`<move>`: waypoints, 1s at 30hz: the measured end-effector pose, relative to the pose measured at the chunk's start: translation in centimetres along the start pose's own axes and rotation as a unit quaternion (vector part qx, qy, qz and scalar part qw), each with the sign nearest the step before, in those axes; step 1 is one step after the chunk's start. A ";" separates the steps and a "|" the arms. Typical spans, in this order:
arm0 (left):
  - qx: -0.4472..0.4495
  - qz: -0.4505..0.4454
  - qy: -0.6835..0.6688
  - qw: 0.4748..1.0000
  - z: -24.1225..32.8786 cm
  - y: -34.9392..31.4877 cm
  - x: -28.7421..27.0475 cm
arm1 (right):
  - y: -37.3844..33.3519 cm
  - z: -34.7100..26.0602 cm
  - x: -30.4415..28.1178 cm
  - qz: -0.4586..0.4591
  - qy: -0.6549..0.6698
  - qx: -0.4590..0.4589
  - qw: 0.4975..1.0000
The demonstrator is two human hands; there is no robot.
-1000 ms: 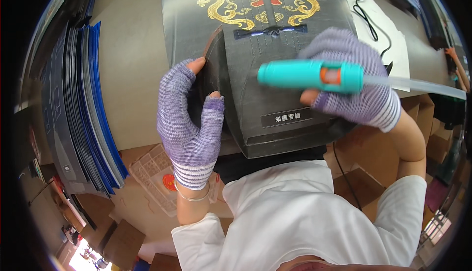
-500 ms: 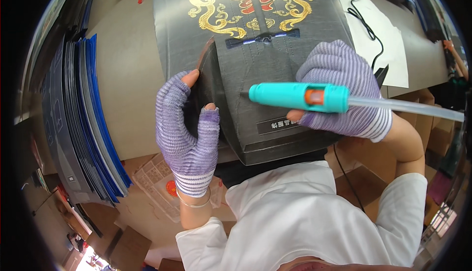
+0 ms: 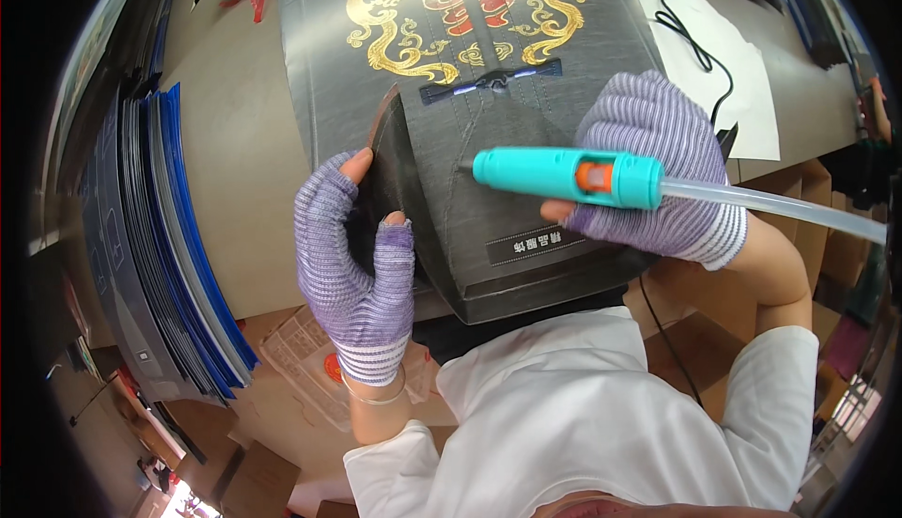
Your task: The person assembles a stack of flat-packed boxes by folding the flaps and securing them with a hot glue gun. They handle the boxes one at a time, applying glue to the edges and pressing the flaps to form the box structure.
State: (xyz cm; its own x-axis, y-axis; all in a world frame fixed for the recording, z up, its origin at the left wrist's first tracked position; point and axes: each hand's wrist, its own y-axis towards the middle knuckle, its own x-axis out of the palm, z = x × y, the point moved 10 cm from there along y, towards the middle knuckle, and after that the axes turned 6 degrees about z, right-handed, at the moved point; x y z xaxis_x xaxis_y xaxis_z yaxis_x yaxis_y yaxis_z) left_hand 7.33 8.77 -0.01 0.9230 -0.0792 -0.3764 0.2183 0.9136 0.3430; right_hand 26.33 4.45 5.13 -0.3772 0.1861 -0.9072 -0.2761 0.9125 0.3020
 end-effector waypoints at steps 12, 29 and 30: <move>0.000 -0.006 -0.006 1.000 0.2 0.0 0.1 | -0.4 1.0 -0.3 0.015 0.036 0.031 0.999; 0.021 -0.020 0.091 0.995 1.4 0.8 0.6 | -0.2 1.8 -1.2 0.066 0.018 0.042 0.997; 0.027 -0.025 0.108 0.993 1.5 0.8 0.7 | -0.1 2.1 -1.3 0.078 0.013 0.042 0.996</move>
State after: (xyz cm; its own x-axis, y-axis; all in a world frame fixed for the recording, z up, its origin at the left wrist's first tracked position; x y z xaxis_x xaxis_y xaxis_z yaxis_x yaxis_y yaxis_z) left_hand 8.66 8.87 1.26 0.8221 -0.0303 -0.5685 0.2833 0.8880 0.3623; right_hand 28.71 4.85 5.69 -0.4324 0.3192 -0.8433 -0.1376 0.9009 0.4116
